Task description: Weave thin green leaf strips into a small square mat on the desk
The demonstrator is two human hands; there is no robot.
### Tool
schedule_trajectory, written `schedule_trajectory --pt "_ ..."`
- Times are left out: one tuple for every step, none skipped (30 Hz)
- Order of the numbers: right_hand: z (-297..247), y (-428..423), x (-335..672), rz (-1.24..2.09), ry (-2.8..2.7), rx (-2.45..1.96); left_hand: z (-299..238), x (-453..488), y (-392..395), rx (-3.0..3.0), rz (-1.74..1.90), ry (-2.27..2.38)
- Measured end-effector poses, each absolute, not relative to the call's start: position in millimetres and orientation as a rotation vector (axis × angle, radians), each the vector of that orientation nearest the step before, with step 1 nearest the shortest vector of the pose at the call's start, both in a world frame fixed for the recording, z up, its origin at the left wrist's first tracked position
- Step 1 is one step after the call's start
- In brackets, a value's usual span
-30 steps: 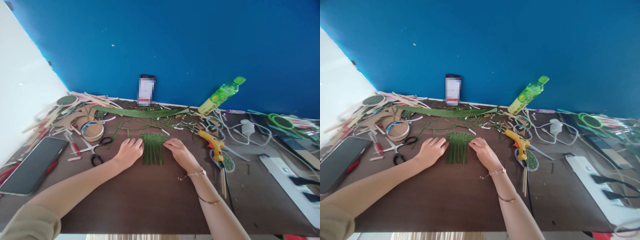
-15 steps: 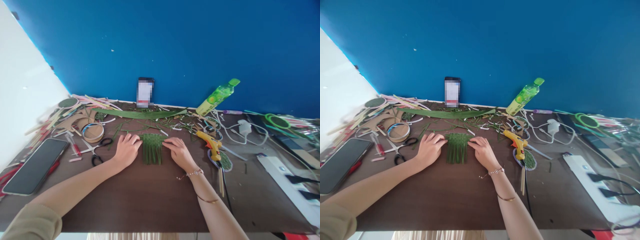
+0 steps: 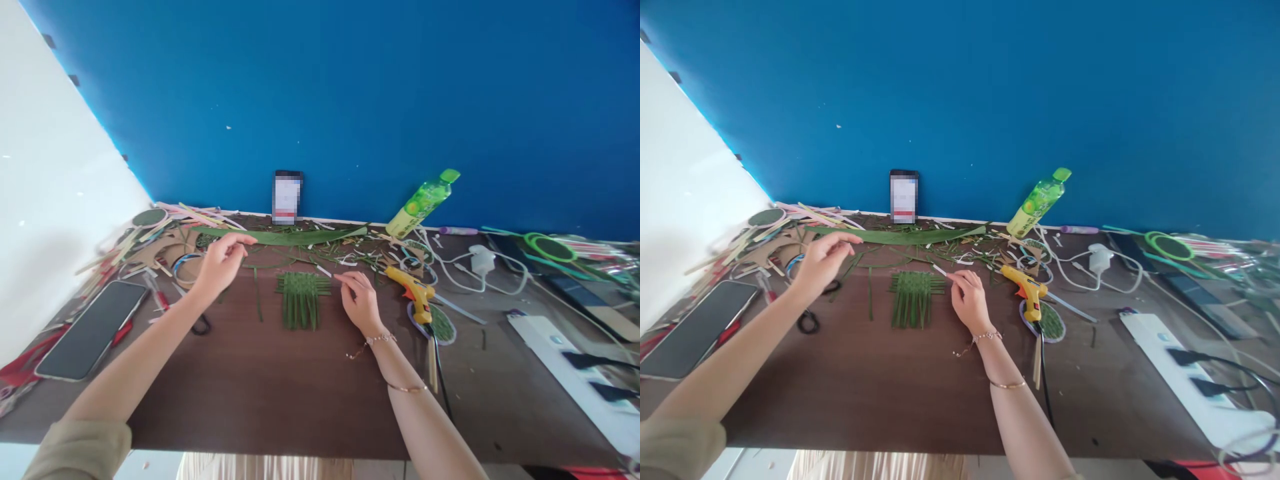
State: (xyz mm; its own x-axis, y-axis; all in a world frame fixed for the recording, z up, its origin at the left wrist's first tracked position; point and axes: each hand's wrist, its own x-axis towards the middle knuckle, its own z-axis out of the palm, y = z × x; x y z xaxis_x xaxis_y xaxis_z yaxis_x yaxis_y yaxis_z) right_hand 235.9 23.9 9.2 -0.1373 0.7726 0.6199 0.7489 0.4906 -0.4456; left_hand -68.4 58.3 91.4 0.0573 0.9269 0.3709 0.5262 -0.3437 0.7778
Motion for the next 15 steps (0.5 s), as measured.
schedule_trajectory --pt "9.0 24.2 236.3 0.033 -1.878 -1.264 99.0 -77.0 60.7 1.899 1.167 1.502" --pt "8.7 24.6 236.7 0.030 -1.868 -1.265 104.1 -85.4 62.2 1.932 1.107 1.547" --pt "8.2 25.1 237.1 0.026 -1.858 -1.266 106.3 -93.2 62.9 1.987 1.026 1.591" --pt "7.7 25.7 237.4 0.022 -1.849 -1.268 105.7 -100.2 62.7 2.058 0.918 1.633" --pt "7.2 26.3 237.7 0.018 -1.839 -1.268 102.8 -106.0 62.1 2.128 0.762 1.665" --pt "6.8 26.9 237.8 0.015 -1.831 -1.267 98.3 -110.5 61.2 2.159 0.602 1.700" --pt "6.4 27.4 237.8 0.014 -1.825 -1.265 92.9 -113.6 60.4 2.162 0.445 1.766" --pt "6.1 27.8 237.7 0.014 -1.822 -1.264 87.4 -115.4 59.9 2.147 0.300 1.840" --pt "6.0 28.1 237.6 0.017 -1.822 -1.261 82.3 -116.0 60.2 2.120 0.192 1.899" --pt "6.0 28.3 237.4 0.020 -1.823 -1.258 77.9 -115.7 61.1 2.103 0.149 1.928" --pt "6.0 28.3 237.3 0.022 -1.823 -1.257 74.5 -114.7 62.8 2.093 0.126 1.939" --pt "6.2 28.2 237.2 0.023 -1.822 -1.256 71.8 -113.2 65.2 2.086 0.114 1.937" --pt "6.3 28.1 237.2 0.024 -1.819 -1.258 69.9 -111.5 67.9 2.082 0.107 1.925" --pt "6.4 28.0 237.3 0.025 -1.815 -1.259 68.3 -109.9 70.8 2.076 0.097 1.909" --pt "6.5 27.9 237.5 0.026 -1.812 -1.261 67.0 -108.3 73.7 2.068 0.089 1.896"
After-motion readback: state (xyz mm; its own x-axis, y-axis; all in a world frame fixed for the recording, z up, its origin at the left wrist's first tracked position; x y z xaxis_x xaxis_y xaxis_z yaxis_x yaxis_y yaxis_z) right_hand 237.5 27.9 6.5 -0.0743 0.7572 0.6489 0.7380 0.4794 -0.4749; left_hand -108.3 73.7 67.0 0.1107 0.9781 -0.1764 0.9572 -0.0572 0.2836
